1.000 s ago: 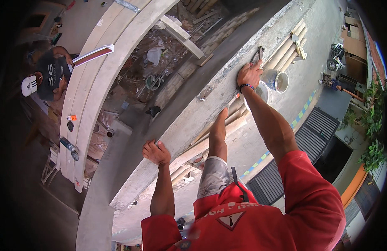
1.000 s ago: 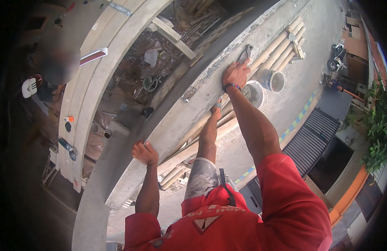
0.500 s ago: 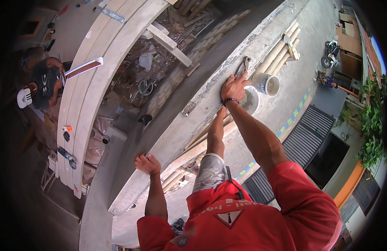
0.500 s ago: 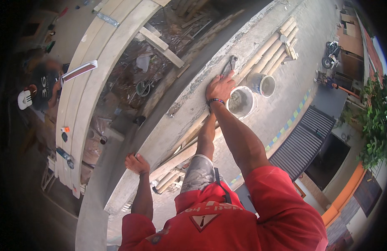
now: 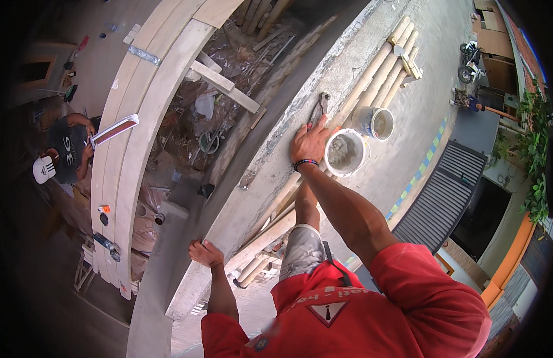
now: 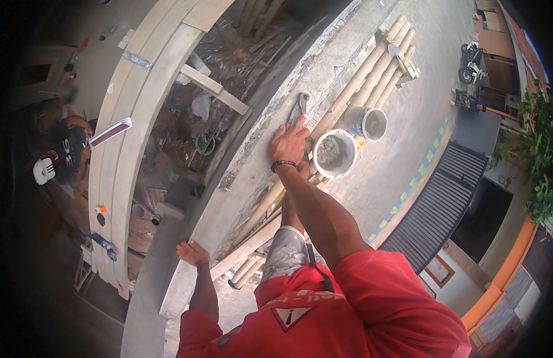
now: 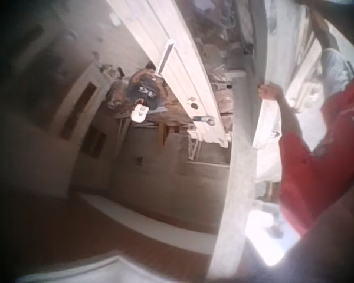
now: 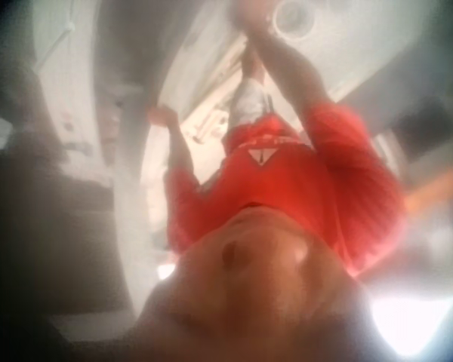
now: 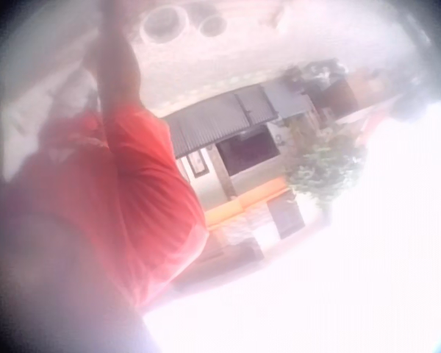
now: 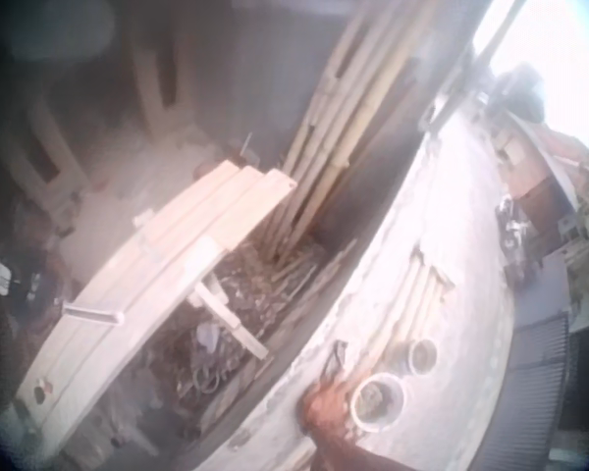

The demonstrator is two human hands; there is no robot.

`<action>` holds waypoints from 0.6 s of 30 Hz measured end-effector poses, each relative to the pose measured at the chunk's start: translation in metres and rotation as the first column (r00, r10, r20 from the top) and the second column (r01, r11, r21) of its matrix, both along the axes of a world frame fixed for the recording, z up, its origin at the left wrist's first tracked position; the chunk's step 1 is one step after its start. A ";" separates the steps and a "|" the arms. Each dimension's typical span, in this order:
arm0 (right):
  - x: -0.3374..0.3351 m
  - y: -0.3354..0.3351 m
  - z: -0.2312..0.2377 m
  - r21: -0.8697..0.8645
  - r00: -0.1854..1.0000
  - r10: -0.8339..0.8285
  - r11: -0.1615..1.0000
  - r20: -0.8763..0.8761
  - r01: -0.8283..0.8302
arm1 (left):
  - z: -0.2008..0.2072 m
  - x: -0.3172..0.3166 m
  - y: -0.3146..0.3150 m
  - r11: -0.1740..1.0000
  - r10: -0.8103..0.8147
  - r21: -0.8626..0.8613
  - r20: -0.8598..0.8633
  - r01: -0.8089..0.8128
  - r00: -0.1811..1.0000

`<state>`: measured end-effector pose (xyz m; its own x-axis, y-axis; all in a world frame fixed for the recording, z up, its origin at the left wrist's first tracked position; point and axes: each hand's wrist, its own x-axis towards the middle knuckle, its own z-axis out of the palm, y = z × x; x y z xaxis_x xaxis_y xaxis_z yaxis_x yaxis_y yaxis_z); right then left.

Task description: The person uses a pair of pliers to scrape and smooth the top edge of a concrete beam, then switches to a trowel to apply and level a cement-like material along the same edge. The work is performed on a construction site with bamboo scaffolding and other materials visible.

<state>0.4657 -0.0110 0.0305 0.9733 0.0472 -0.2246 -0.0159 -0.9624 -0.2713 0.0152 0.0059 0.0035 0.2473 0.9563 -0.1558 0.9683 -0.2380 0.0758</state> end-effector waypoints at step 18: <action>0.000 -0.012 -0.016 -0.038 0.999 0.031 0.999 0.034 -0.029 | -0.035 0.049 -0.016 0.651 0.756 0.100 0.013 -0.753 0.655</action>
<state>0.4661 -0.0226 0.0149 0.9788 0.0689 -0.1930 0.0221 -0.9717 -0.2351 0.0644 -0.0097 -0.0315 -0.5685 0.8208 -0.0560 0.8183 0.5712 0.0647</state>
